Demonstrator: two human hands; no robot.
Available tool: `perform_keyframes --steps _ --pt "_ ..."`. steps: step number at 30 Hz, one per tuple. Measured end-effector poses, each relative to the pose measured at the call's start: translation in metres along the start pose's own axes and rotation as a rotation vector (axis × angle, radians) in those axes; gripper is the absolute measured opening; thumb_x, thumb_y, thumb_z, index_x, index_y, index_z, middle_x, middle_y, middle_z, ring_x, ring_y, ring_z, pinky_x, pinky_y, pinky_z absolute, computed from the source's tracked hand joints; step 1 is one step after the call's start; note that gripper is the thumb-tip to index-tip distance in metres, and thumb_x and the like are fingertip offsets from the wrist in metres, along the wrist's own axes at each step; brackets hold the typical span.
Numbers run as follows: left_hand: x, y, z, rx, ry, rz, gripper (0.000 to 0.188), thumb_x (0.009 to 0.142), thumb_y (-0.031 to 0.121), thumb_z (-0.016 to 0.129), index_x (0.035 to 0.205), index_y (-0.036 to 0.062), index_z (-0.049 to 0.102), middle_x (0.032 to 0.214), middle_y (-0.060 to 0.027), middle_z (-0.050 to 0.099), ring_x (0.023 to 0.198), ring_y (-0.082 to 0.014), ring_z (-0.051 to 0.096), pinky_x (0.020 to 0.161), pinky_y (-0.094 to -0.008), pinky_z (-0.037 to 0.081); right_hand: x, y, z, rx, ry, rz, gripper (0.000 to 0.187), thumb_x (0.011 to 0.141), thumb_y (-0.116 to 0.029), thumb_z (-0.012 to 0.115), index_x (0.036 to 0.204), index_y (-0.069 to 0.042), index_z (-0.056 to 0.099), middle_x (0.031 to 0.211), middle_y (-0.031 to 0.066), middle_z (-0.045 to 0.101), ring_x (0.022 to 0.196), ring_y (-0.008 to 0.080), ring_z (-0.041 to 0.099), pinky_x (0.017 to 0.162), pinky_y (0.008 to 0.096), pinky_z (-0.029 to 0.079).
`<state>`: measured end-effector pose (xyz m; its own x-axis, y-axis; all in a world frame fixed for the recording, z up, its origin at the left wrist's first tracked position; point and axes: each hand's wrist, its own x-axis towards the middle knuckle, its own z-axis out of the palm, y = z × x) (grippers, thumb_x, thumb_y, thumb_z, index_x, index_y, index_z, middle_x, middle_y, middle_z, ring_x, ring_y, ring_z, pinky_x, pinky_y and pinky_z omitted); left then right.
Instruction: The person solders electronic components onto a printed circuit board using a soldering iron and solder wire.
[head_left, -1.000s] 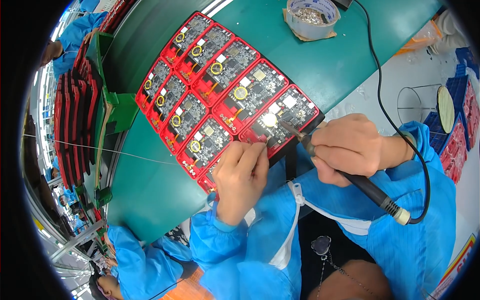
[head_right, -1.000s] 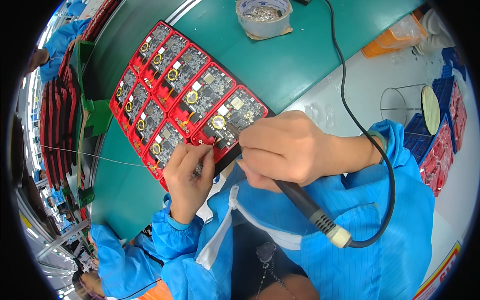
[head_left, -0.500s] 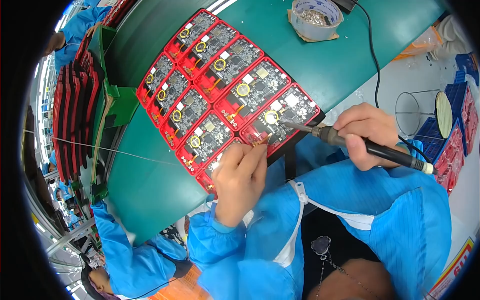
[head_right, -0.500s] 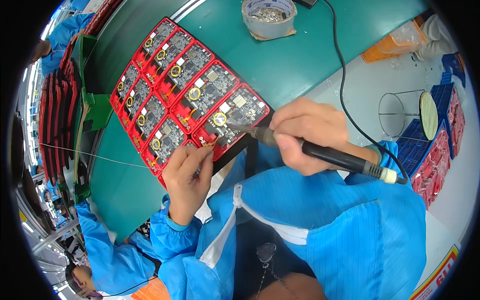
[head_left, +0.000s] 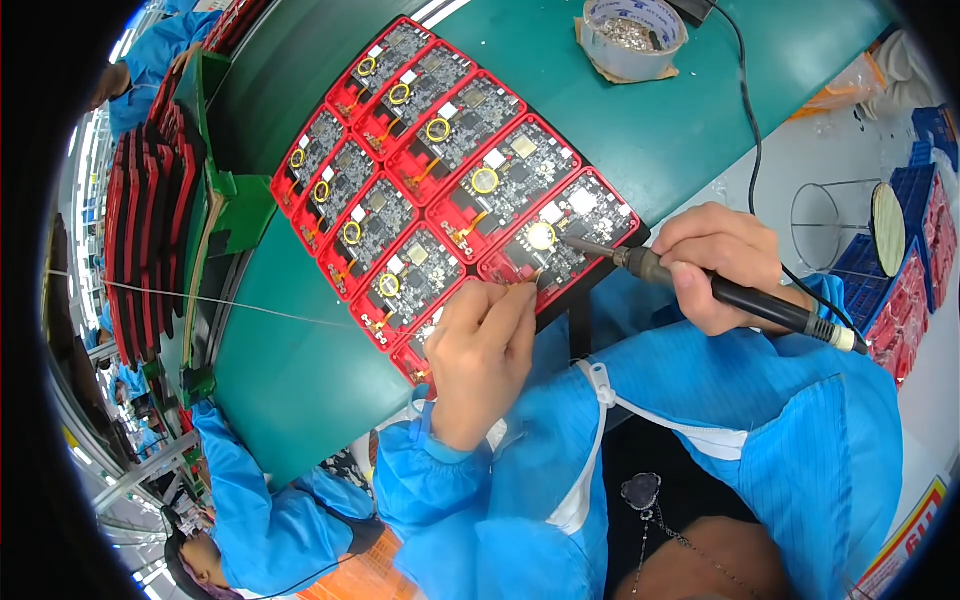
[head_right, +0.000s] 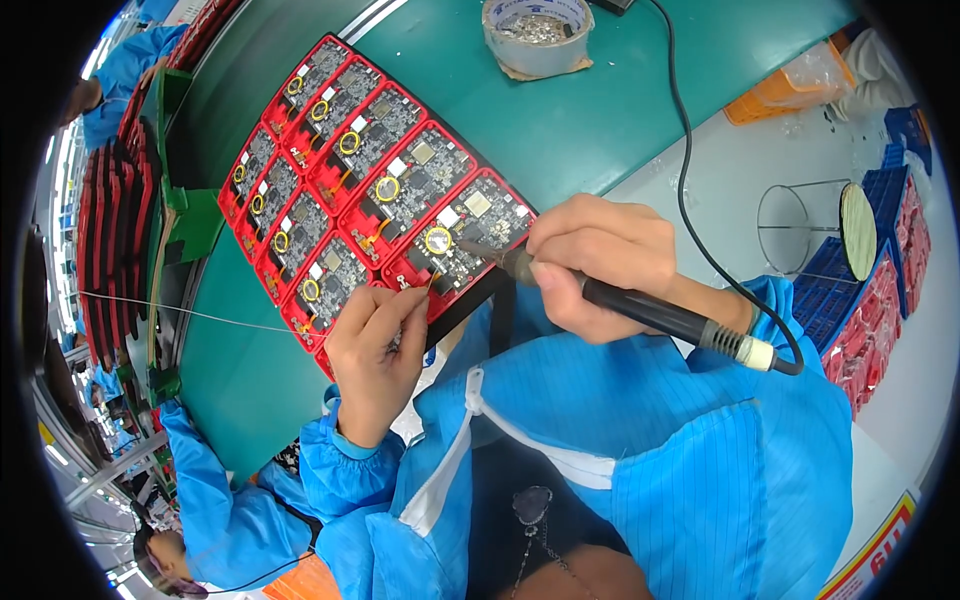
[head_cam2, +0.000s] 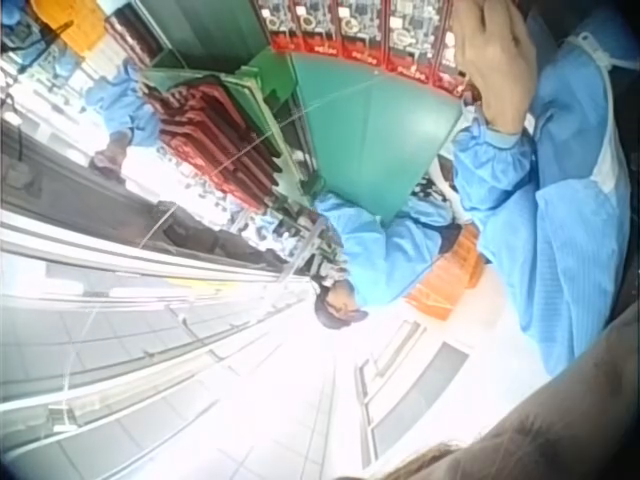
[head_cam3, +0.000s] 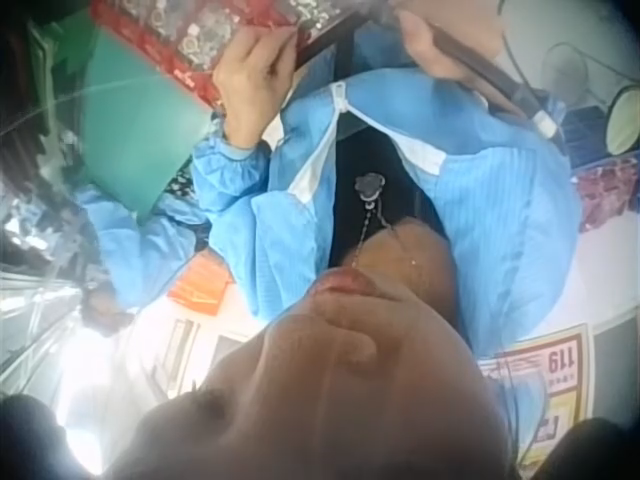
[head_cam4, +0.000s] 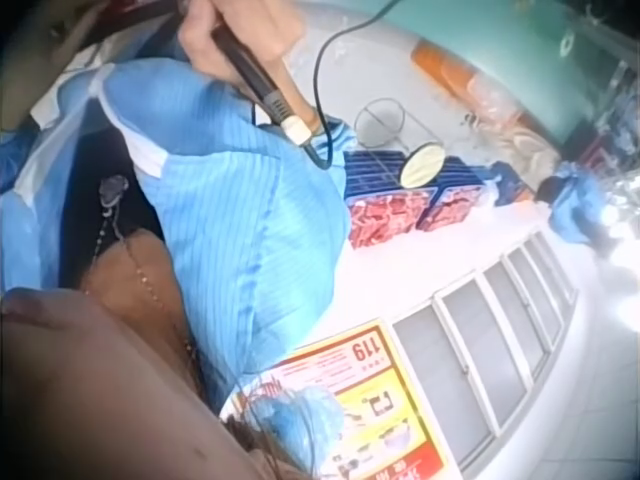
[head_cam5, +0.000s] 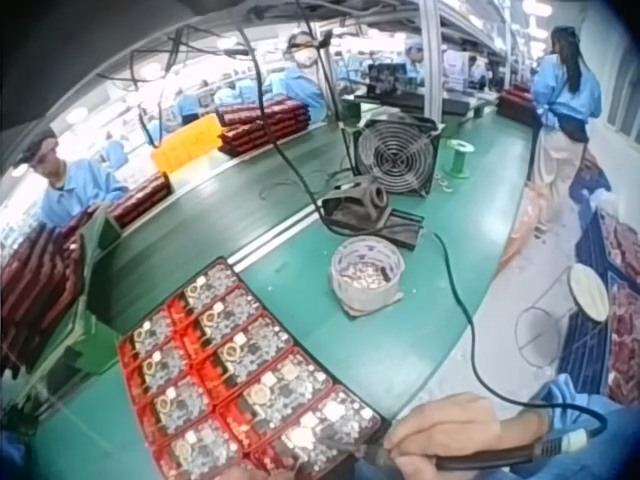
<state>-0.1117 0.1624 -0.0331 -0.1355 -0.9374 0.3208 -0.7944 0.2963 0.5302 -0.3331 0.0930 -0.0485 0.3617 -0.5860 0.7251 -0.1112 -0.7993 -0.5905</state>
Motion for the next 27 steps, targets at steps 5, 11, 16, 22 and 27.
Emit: perform_keyframes --steps 5,11,16,22,27 --pt "0.000 -0.003 0.002 0.005 -0.010 -0.010 0.014 0.068 -0.001 0.068 0.081 0.0027 0.065 0.069 -0.0073 0.055 0.061 -0.0215 0.057 0.052 -0.0314 0.046 0.003 0.001 0.000 -0.010 -0.091 -0.050 0.008 0.071 -0.005 0.057 0.072 0.003 0.057 0.073 0.0157 0.061 0.053 0.0201 0.058 0.045 0.0268 0.048" --pt "0.001 0.000 0.002 0.006 -0.020 -0.008 0.014 0.068 -0.001 0.068 0.082 0.0024 0.065 0.069 -0.0075 0.054 0.061 -0.0217 0.056 0.052 -0.0313 0.046 0.015 -0.008 -0.001 -0.029 -0.199 -0.185 0.010 0.067 -0.004 0.059 0.073 0.003 0.060 0.073 0.0159 0.060 0.052 0.0233 0.059 0.045 0.0283 0.048" --pt "-0.001 -0.005 0.002 0.024 -0.013 -0.030 0.013 0.069 0.000 0.068 0.081 0.0032 0.065 0.068 -0.0068 0.054 0.060 -0.0213 0.056 0.051 -0.0315 0.045 0.008 0.001 -0.002 -0.001 -0.093 -0.076 0.008 0.070 -0.004 0.057 0.073 0.003 0.057 0.074 0.0159 0.060 0.055 0.0224 0.059 0.048 0.0284 0.049" --pt "0.000 -0.003 0.004 0.009 -0.014 -0.017 0.014 0.069 0.001 0.068 0.082 0.0039 0.065 0.069 -0.0066 0.054 0.060 -0.0211 0.056 0.051 -0.0314 0.045 -0.001 0.003 -0.003 0.060 0.009 -0.033 0.008 0.068 -0.004 0.061 0.069 0.002 0.058 0.071 0.0133 0.060 0.051 0.0184 0.056 0.044 0.0248 0.045" --pt "-0.002 0.000 -0.001 0.019 -0.004 -0.023 0.014 0.069 0.001 0.068 0.083 0.0043 0.065 0.069 -0.0065 0.054 0.060 -0.0211 0.056 0.051 -0.0315 0.045 0.001 0.001 0.000 0.086 -0.058 -0.031 0.008 0.072 -0.006 0.057 0.072 0.003 0.057 0.074 0.0157 0.061 0.057 0.0190 0.059 0.049 0.0265 0.049"
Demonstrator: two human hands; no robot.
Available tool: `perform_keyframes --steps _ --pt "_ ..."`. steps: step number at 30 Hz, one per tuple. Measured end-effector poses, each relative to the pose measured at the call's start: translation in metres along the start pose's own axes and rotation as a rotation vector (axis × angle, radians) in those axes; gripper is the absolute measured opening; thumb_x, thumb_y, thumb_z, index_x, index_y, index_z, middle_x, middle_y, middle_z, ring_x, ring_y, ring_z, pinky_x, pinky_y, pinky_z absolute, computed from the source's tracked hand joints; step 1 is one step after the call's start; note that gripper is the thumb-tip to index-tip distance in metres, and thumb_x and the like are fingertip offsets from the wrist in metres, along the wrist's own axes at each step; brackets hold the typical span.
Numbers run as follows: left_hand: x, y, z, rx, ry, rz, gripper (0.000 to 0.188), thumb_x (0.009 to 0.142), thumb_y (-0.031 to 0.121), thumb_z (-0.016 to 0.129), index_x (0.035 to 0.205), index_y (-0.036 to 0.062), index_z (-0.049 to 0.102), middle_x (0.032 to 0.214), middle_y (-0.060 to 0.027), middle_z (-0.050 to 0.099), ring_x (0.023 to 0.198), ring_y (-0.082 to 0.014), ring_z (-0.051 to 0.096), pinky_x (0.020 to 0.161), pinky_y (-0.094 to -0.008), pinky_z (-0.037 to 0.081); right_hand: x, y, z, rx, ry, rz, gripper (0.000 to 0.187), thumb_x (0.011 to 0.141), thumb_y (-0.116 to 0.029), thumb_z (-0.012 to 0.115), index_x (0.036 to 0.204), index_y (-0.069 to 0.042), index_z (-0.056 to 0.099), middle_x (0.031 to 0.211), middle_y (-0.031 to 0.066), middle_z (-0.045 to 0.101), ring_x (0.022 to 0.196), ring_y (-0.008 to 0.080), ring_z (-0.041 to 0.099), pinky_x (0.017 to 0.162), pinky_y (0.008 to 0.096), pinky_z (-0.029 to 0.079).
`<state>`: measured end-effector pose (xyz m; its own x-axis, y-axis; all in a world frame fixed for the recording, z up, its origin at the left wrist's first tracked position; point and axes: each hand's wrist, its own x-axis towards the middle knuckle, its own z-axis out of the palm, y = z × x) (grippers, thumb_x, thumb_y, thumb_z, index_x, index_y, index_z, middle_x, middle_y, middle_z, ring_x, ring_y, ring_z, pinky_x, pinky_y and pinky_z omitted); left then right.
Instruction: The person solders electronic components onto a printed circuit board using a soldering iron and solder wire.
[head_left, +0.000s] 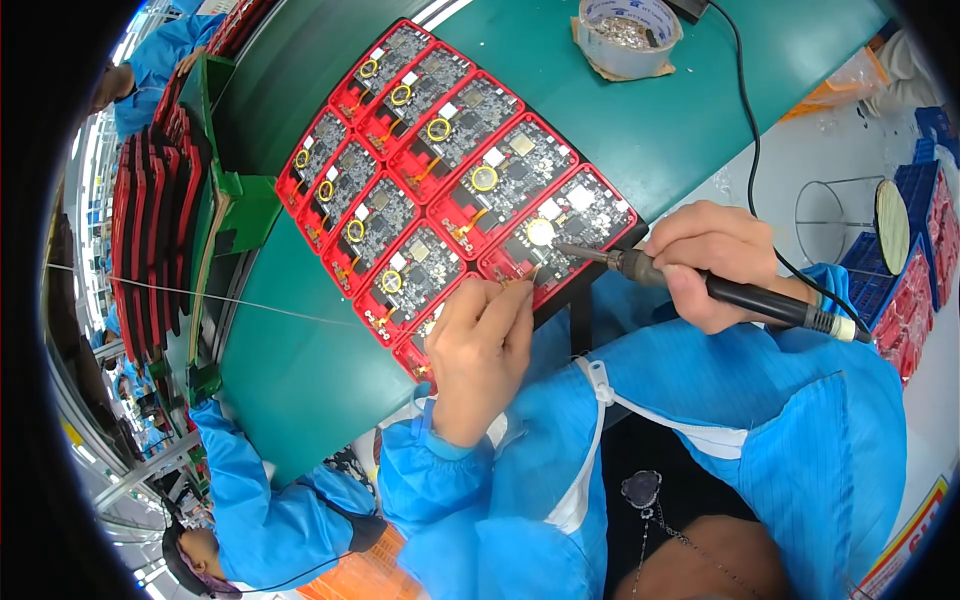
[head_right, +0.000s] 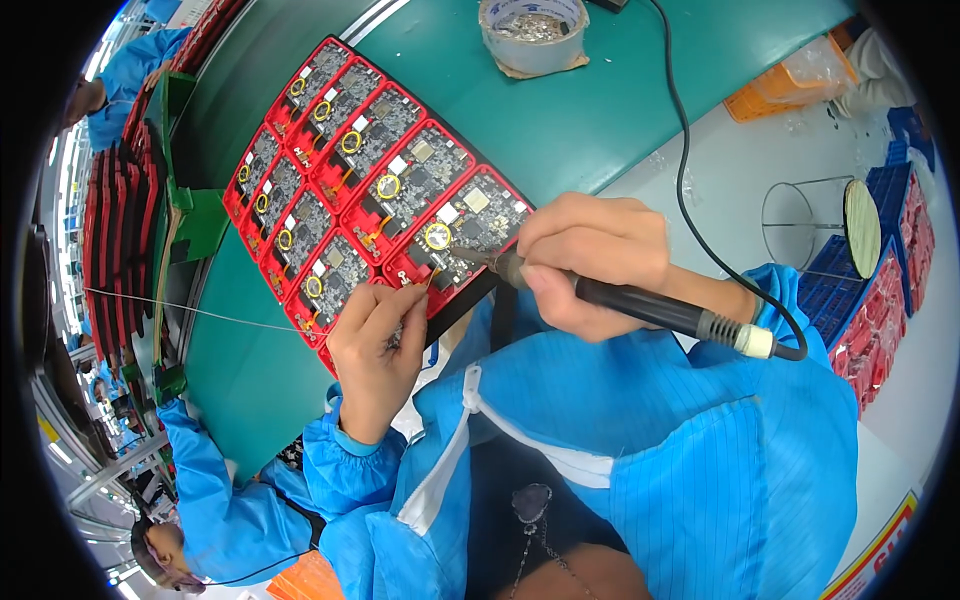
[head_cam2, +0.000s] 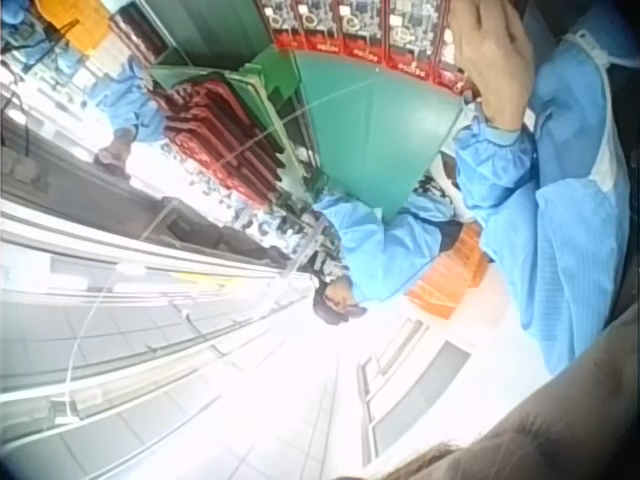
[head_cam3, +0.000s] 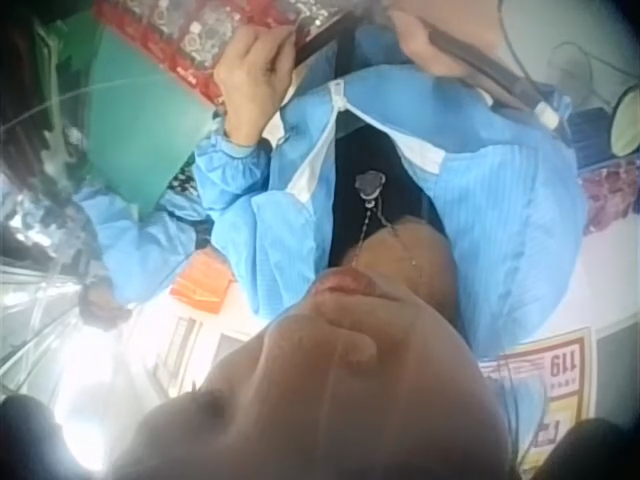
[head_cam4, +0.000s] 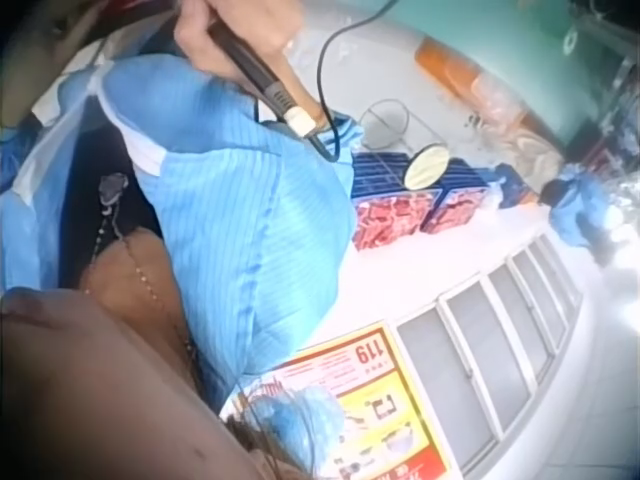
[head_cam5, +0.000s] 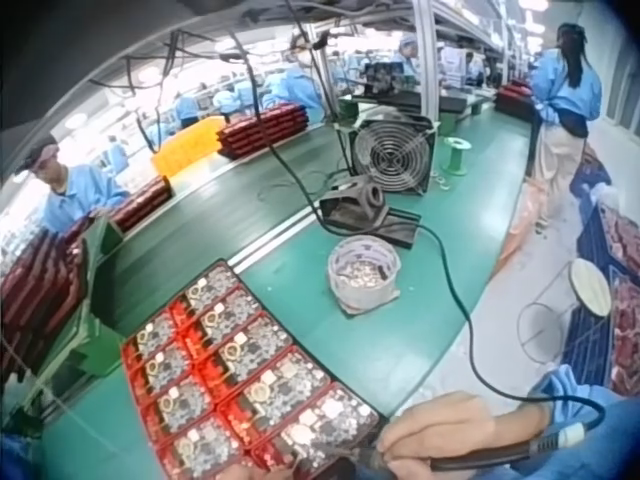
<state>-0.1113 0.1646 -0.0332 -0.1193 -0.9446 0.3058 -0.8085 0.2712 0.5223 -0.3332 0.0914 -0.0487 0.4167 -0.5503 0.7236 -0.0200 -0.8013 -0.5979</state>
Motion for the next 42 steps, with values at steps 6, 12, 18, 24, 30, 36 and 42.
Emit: perform_keyframes --steps 6,12,18,24,30,36,42 --pt "0.000 -0.001 0.001 0.009 -0.013 -0.011 0.014 0.069 0.000 0.068 0.083 0.0042 0.065 0.069 -0.0063 0.054 0.061 -0.0211 0.056 0.051 -0.0314 0.045 0.001 0.003 0.001 -0.010 -0.016 0.009 0.007 0.072 -0.005 0.057 0.071 0.002 0.057 0.073 0.0154 0.061 0.056 0.0183 0.059 0.048 0.0260 0.049" --pt "0.004 -0.003 0.004 0.004 -0.018 0.006 0.013 0.069 0.000 0.067 0.081 0.0037 0.064 0.068 -0.0064 0.052 0.060 -0.0209 0.055 0.051 -0.0316 0.045 0.000 0.004 0.003 -0.011 -0.020 -0.006 0.007 0.071 -0.005 0.057 0.070 0.002 0.057 0.072 0.0153 0.061 0.054 0.0184 0.059 0.046 0.0259 0.049" --pt "0.011 -0.001 0.004 0.056 -0.044 0.039 0.010 0.070 0.001 0.067 0.079 0.0033 0.063 0.068 -0.0068 0.051 0.060 -0.0217 0.055 0.051 -0.0321 0.046 0.005 0.002 0.004 -0.032 -0.058 -0.039 0.006 0.069 -0.004 0.058 0.070 0.002 0.057 0.071 0.0148 0.060 0.052 0.0186 0.059 0.044 0.0254 0.049" --pt "0.016 -0.003 0.006 0.059 -0.063 0.089 0.012 0.069 0.001 0.066 0.080 0.0037 0.062 0.071 -0.0073 0.051 0.061 -0.0242 0.055 0.051 -0.0339 0.046 0.009 0.000 0.003 -0.057 -0.075 -0.064 0.007 0.069 -0.005 0.058 0.069 0.002 0.057 0.071 0.0141 0.060 0.052 0.0185 0.059 0.044 0.0252 0.048" --pt "0.020 -0.004 0.003 0.014 -0.077 0.048 0.010 0.072 0.002 0.064 0.082 0.0034 0.062 0.070 -0.0084 0.052 0.061 -0.0261 0.056 0.051 -0.0349 0.046 0.014 -0.003 0.003 -0.059 -0.100 -0.038 0.008 0.070 -0.005 0.059 0.070 0.002 0.057 0.071 0.0146 0.060 0.052 0.0187 0.059 0.043 0.0252 0.048" --pt "0.037 -0.002 -0.006 -0.072 -0.236 -0.037 0.014 0.076 0.000 0.062 0.090 -0.0016 0.064 0.071 -0.0130 0.054 0.060 -0.0269 0.056 0.054 -0.0327 0.044 0.015 -0.003 0.003 -0.053 -0.105 -0.014 0.008 0.070 -0.005 0.058 0.069 0.002 0.057 0.072 0.0149 0.060 0.051 0.0185 0.058 0.043 0.0249 0.047" --pt "0.040 -0.006 -0.003 -0.080 -0.301 -0.037 0.015 0.077 -0.001 0.059 0.091 -0.0026 0.064 0.070 -0.0129 0.052 0.059 -0.0270 0.054 0.054 -0.0344 0.042 0.012 -0.002 0.001 -0.042 -0.096 0.032 0.009 0.073 -0.006 0.059 0.069 0.002 0.057 0.072 0.0146 0.060 0.051 0.0182 0.058 0.043 0.0246 0.046"
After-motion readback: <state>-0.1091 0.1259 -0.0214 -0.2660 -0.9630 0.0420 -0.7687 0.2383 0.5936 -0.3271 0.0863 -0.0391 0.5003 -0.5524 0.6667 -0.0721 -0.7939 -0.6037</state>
